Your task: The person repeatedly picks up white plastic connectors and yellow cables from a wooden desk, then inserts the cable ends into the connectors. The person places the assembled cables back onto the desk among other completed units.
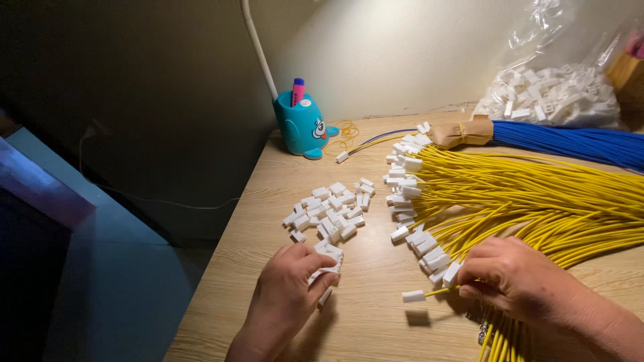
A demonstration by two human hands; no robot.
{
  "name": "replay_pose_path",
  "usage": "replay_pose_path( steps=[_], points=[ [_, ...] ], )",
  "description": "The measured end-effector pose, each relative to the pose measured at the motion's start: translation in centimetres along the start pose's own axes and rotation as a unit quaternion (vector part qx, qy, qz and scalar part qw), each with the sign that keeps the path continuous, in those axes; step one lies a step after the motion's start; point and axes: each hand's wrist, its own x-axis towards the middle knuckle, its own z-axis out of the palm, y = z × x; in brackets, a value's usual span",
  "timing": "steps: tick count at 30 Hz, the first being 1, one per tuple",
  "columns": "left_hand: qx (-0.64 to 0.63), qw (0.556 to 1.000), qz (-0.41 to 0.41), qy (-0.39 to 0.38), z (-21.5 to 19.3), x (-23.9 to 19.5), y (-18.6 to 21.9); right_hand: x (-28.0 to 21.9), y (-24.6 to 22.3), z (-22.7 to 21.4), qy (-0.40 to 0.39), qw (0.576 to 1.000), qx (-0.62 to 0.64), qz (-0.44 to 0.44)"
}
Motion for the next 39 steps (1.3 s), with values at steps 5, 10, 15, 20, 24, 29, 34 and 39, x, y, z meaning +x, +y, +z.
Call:
replay_pose_path(
  steps=[5, 10, 15, 20, 24, 29, 34, 39],
  points=[
    [0.058, 0.998, -0.027, -0.016, 0.4, -0.3, 0.5, -0.5, 0.0, -0.4, -0.022, 0.996, 0.070, 0.060],
    [0.129, 0.973, -0.148, -0.119, -0.3, -1.9, 1.6, -0.8, -0.4, -0.3, -0.032, 0.991, 0.077, 0.101],
    [0.111, 0.970, -0.184, -0.114, 1.4, -3.1, 0.4, -0.1, -1.4, -1.5, -0.016, 0.990, 0.125, 0.061],
    [-0.027, 0.980, -0.181, -0.075, 1.2, -2.5, 1.3, 0.1, -0.7, -0.7, -0.012, 0.986, 0.158, 0.057],
    [-0.363, 0.925, -0.096, -0.052, 0.9, -0.5, 4.5, 0.2, -1.2, -1.1, 0.039, 0.971, 0.205, 0.113],
    [-0.465, 0.866, -0.109, -0.152, 1.8, 4.7, 8.2, 0.1, -1.3, -2.1, 0.087, 0.959, 0.219, 0.154],
    [-0.566, 0.808, -0.116, -0.119, 5.8, 7.6, 8.4, 1.0, -2.3, -2.6, 0.162, 0.971, 0.123, 0.124],
    [-0.595, 0.803, -0.019, 0.025, 5.3, 6.3, 10.1, 1.5, -2.3, -1.6, 0.226, 0.956, -0.139, 0.129]
  ],
)
